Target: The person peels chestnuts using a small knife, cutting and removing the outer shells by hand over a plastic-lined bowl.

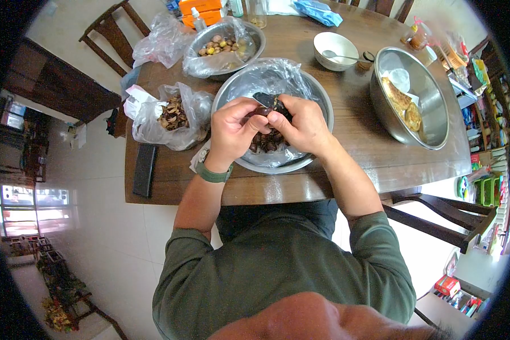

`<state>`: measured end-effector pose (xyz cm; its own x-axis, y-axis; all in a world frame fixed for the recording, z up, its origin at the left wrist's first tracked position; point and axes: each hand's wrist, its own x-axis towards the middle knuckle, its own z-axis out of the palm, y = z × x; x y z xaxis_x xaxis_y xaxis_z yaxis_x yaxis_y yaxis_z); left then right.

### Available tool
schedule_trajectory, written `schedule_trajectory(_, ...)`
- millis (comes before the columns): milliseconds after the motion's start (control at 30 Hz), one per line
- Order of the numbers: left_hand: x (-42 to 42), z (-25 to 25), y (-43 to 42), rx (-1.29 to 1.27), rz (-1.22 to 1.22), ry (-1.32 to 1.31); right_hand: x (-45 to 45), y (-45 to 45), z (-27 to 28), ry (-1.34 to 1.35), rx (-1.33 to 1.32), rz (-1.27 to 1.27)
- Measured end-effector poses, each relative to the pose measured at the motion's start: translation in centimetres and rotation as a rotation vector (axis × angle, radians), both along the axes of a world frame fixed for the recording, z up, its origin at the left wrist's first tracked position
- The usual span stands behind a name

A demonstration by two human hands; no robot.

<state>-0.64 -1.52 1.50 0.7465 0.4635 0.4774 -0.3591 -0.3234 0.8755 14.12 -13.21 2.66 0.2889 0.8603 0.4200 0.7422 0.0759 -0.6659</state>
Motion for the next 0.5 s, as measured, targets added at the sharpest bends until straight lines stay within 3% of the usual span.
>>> schedule_trajectory(300, 0.20, 0.78, -0.44, -0.018, -0.047, -0.067, -0.03, -0.04, -0.13, 0.177, 0.017, 0.075)
schedule_trajectory(500, -0.32, 0.85, 0.21, 0.497, 0.211, 0.005, -0.14, -0.26, 0.34, 0.101, 0.018, 0.074)
